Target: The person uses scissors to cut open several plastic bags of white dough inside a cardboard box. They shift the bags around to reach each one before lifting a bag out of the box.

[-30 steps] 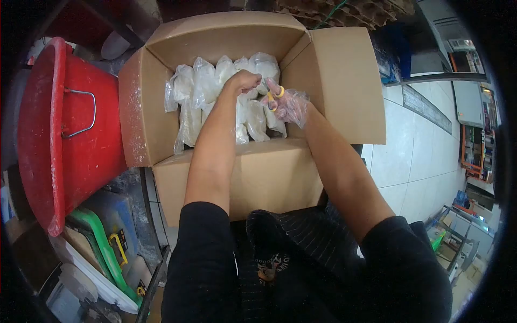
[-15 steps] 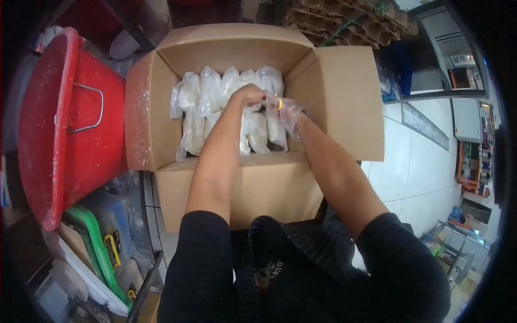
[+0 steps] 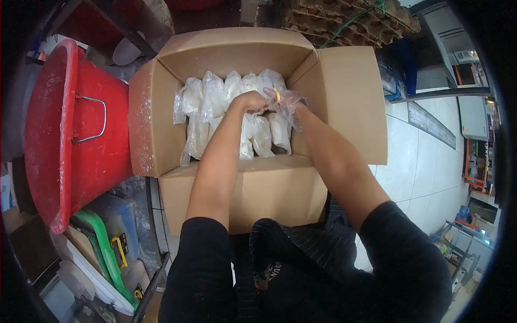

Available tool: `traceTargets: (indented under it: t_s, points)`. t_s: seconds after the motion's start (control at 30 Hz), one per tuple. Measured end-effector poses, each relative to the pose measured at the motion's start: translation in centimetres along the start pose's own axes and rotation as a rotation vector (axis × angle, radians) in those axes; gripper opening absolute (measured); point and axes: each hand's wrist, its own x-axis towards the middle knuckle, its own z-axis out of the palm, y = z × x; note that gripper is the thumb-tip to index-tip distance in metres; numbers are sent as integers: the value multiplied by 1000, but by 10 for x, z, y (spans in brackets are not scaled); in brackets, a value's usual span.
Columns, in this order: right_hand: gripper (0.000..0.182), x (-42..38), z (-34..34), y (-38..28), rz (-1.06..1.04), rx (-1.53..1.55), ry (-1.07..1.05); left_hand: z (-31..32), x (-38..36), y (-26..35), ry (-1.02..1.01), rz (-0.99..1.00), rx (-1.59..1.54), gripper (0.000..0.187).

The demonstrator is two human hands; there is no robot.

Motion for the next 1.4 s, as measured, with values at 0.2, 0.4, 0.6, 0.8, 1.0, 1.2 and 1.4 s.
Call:
traceTargets:
  t_s: [0.2, 0.4, 0.6, 0.8, 1.0, 1.2, 1.4]
  points:
    - [40, 24, -7, 0, -15, 78, -51, 2, -6, 2, -66, 68, 146, 25]
    - [36, 31, -13, 2, -77, 148, -189, 3, -22, 17, -116, -87, 99, 25]
    - [45, -84, -26, -38, -364, -270, -74, 24, -20, 14, -304, -298, 116, 27]
    - [66, -101, -50, -42, -408, -604, -43, 79, -6, 14, -476, -418, 506, 33]
    - [59, -105, -62, -46, -504, -386, -82, 72, -12, -22, -276, 115, 1222, 31]
    - [52, -91, -76, -43, -565, -361, -138, 23, -67, -15, 334, -139, 353, 36]
    - [48, -85, -59, -46, -669, -824, -113, 29, -67, -12, 464, -101, 333, 30]
